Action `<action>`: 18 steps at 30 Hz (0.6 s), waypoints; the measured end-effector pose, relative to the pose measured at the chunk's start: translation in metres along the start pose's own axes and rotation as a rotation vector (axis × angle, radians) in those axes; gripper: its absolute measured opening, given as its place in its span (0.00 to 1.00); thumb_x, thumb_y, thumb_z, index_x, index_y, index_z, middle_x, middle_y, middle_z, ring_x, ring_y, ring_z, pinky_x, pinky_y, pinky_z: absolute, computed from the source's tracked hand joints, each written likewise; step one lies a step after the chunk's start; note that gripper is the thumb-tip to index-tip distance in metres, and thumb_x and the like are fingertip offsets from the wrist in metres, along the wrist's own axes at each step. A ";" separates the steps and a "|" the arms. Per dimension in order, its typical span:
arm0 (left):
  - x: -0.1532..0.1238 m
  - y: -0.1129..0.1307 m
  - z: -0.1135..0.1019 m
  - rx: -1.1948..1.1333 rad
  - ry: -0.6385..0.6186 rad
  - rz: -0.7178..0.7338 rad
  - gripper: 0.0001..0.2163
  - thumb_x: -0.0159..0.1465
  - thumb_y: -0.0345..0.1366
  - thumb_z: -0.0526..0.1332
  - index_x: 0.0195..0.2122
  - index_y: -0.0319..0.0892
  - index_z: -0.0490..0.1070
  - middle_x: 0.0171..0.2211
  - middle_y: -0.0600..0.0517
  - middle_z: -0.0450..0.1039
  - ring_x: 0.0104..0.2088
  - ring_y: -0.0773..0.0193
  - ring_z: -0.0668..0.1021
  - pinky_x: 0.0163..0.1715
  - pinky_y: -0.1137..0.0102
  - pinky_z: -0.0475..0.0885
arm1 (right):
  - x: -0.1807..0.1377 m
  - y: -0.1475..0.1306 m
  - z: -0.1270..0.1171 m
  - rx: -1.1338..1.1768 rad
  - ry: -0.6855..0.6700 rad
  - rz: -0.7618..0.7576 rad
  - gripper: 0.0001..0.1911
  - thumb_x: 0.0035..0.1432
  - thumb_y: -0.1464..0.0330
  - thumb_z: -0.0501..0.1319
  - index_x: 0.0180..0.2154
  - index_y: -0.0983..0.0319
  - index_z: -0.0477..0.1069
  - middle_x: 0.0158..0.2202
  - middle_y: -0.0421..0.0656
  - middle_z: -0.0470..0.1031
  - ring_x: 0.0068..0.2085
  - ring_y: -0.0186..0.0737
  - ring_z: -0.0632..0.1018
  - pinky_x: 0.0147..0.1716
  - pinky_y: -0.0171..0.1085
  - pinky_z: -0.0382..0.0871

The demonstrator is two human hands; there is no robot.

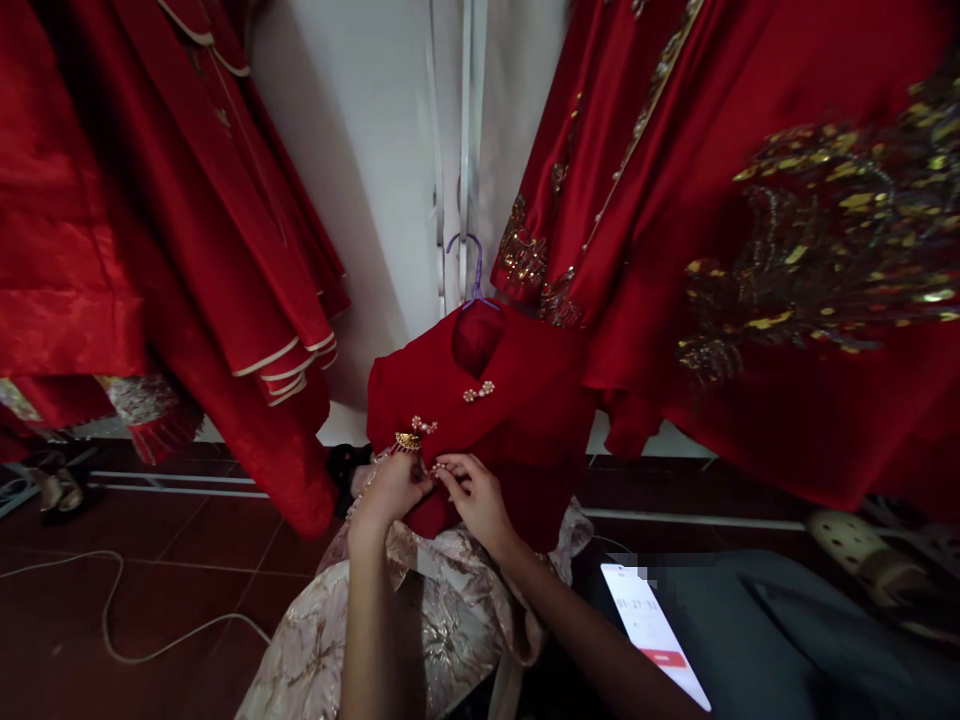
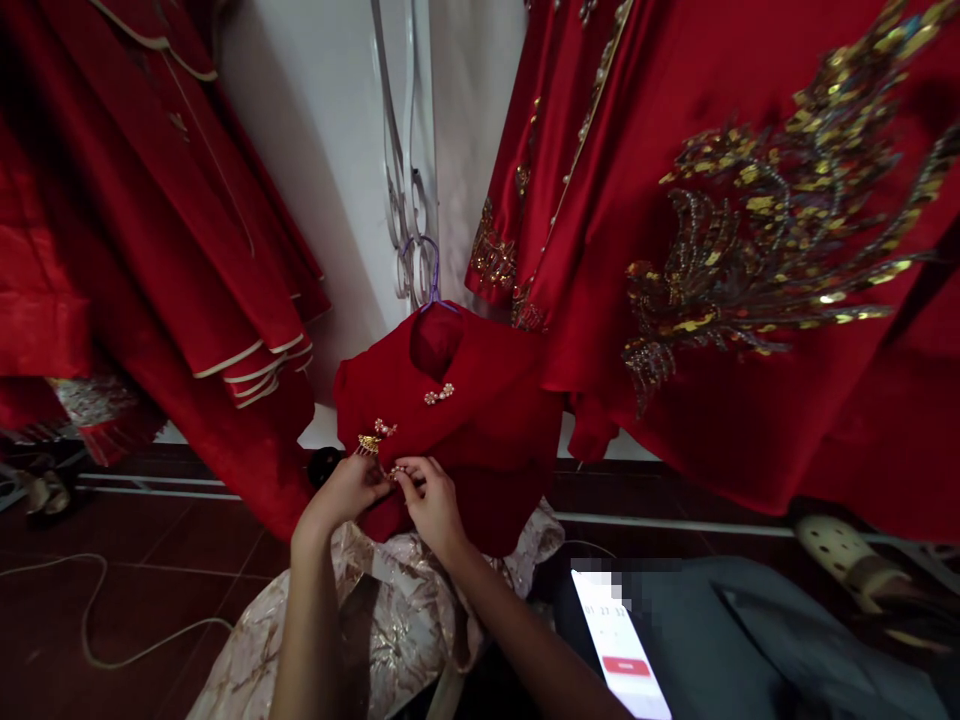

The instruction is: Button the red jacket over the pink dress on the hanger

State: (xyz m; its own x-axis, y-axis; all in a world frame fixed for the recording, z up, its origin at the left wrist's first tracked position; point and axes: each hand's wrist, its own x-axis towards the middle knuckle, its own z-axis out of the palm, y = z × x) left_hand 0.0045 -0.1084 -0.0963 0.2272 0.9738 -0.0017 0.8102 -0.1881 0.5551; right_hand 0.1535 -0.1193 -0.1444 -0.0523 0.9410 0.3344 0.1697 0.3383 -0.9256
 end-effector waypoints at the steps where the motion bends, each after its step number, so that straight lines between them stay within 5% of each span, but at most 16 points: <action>1: -0.001 -0.001 0.000 -0.054 -0.030 0.025 0.04 0.54 0.32 0.58 0.30 0.38 0.71 0.28 0.48 0.75 0.30 0.65 0.75 0.29 0.74 0.64 | 0.001 0.000 -0.002 0.018 -0.010 0.027 0.13 0.56 0.63 0.58 0.41 0.62 0.73 0.37 0.46 0.74 0.34 0.36 0.75 0.26 0.31 0.71; 6: -0.003 0.001 -0.001 -0.052 0.002 0.049 0.05 0.54 0.34 0.58 0.24 0.38 0.68 0.22 0.51 0.71 0.25 0.67 0.72 0.25 0.74 0.60 | 0.008 -0.005 -0.010 0.167 -0.087 0.165 0.15 0.53 0.62 0.60 0.41 0.63 0.72 0.34 0.44 0.75 0.28 0.33 0.74 0.23 0.31 0.70; 18: -0.006 -0.002 -0.004 -0.100 -0.009 0.120 0.09 0.56 0.39 0.56 0.25 0.39 0.67 0.23 0.51 0.71 0.25 0.66 0.71 0.25 0.74 0.61 | 0.006 -0.001 -0.011 0.106 -0.101 0.061 0.13 0.50 0.64 0.63 0.39 0.62 0.72 0.36 0.44 0.73 0.34 0.34 0.73 0.31 0.32 0.70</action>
State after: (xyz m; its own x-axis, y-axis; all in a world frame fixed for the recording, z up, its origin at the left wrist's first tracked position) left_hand -0.0003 -0.1136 -0.0939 0.3244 0.9439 0.0620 0.7193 -0.2887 0.6318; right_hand 0.1638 -0.1139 -0.1395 -0.1448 0.9540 0.2626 0.0712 0.2747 -0.9589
